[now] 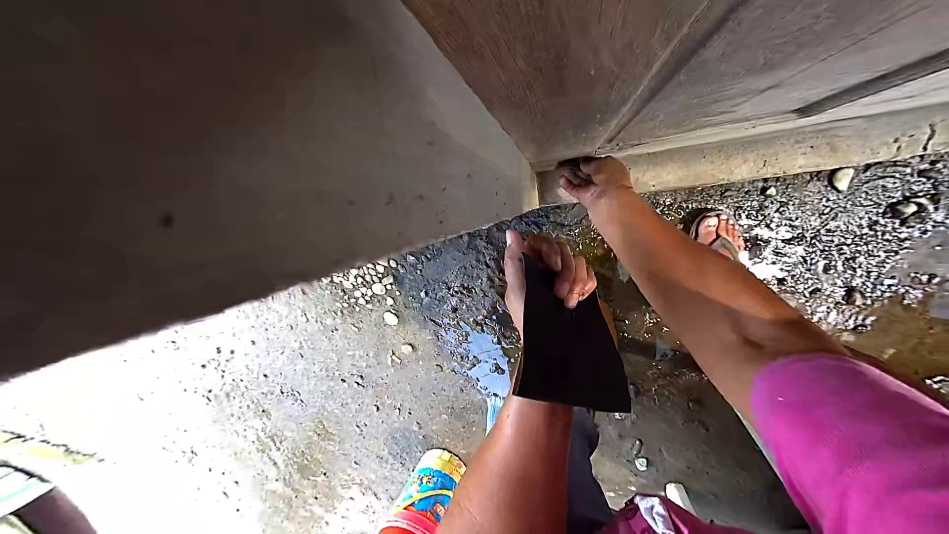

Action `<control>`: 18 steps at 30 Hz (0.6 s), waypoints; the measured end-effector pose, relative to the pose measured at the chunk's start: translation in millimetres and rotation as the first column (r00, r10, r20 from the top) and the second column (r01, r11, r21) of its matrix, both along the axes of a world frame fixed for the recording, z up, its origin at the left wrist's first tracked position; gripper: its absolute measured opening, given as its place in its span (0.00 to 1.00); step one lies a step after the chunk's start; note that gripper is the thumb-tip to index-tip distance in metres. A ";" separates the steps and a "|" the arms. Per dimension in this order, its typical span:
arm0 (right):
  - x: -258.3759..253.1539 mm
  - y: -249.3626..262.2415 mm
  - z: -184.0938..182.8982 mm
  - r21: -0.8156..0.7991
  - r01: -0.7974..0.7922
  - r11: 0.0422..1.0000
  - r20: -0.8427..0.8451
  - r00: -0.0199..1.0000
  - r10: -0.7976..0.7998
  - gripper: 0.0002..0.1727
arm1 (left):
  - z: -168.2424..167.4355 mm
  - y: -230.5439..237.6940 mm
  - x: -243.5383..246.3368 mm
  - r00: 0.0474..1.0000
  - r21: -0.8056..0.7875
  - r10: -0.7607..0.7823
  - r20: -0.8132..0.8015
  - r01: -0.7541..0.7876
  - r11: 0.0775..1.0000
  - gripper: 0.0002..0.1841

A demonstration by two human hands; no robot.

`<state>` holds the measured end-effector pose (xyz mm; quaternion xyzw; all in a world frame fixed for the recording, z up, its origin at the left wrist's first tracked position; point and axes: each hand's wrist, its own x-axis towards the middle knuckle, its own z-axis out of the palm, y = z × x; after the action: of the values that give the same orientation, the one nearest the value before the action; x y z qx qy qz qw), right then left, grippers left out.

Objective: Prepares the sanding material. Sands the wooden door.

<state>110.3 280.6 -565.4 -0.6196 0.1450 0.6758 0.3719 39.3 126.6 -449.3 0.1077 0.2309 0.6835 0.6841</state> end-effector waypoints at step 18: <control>20.3 -52.9 95.7 0.459 0.053 0.887 -0.145 0.989 0.016 0.07 | 16.1 -3.5 -1.3 0.988 0.014 0.143 0.050 -0.144 0.990 0.39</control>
<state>130.6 227.8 -469.6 -0.4613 0.0128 0.7305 0.5034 38.1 123.1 -433.2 0.0801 0.2151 0.7353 0.6377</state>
